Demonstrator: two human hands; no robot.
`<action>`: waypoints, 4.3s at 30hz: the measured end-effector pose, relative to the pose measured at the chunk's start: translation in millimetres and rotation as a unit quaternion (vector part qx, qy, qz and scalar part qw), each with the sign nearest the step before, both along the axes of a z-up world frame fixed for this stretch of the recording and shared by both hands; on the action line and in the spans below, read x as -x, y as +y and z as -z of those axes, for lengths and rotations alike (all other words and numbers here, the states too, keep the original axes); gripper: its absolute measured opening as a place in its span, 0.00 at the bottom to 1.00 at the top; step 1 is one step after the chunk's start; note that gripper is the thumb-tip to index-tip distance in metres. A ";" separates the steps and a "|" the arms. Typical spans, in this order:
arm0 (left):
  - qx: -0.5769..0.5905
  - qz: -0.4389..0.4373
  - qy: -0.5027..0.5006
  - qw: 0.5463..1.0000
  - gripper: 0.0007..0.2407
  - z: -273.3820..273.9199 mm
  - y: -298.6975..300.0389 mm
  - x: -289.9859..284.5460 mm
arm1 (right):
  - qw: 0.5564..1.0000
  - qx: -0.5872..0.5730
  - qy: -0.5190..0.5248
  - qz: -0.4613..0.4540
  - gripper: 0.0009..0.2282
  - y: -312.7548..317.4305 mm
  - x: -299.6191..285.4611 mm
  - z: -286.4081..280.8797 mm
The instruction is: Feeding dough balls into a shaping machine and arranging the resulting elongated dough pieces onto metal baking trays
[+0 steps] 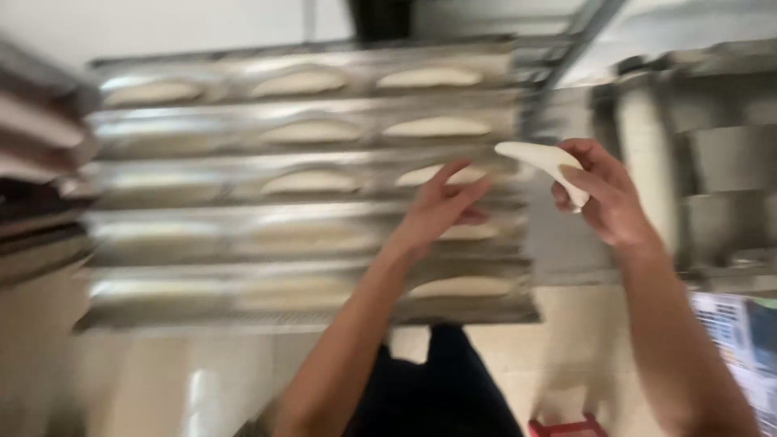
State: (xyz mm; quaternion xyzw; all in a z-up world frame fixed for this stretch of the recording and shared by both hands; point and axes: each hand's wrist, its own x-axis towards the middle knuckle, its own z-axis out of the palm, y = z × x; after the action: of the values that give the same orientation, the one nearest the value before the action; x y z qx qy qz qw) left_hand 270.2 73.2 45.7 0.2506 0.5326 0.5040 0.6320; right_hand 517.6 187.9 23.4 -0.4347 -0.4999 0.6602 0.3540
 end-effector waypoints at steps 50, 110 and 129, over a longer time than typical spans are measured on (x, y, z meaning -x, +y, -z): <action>-0.004 0.061 -0.036 0.997 0.29 24.4 23.9 -36.4 | 0.989 -0.083 0.085 0.082 0.20 8.2 -37.2 45.0; -0.084 -0.117 -0.049 0.988 0.13 22.1 15.6 184.7 | 0.895 -0.076 -0.330 -0.291 0.26 -14.2 245.5 -78.3; 0.072 -0.076 0.605 0.789 0.09 120.1 -100.5 604.2 | 0.784 -0.400 -0.317 -0.354 0.21 -95.6 574.5 17.3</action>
State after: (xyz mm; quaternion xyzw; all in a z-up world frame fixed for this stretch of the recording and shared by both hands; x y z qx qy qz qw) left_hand -334.0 -27.3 -74.4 0.4169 0.8581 0.2561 0.1556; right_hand -56.9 92.3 6.1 -0.2314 -0.9218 0.3052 0.0593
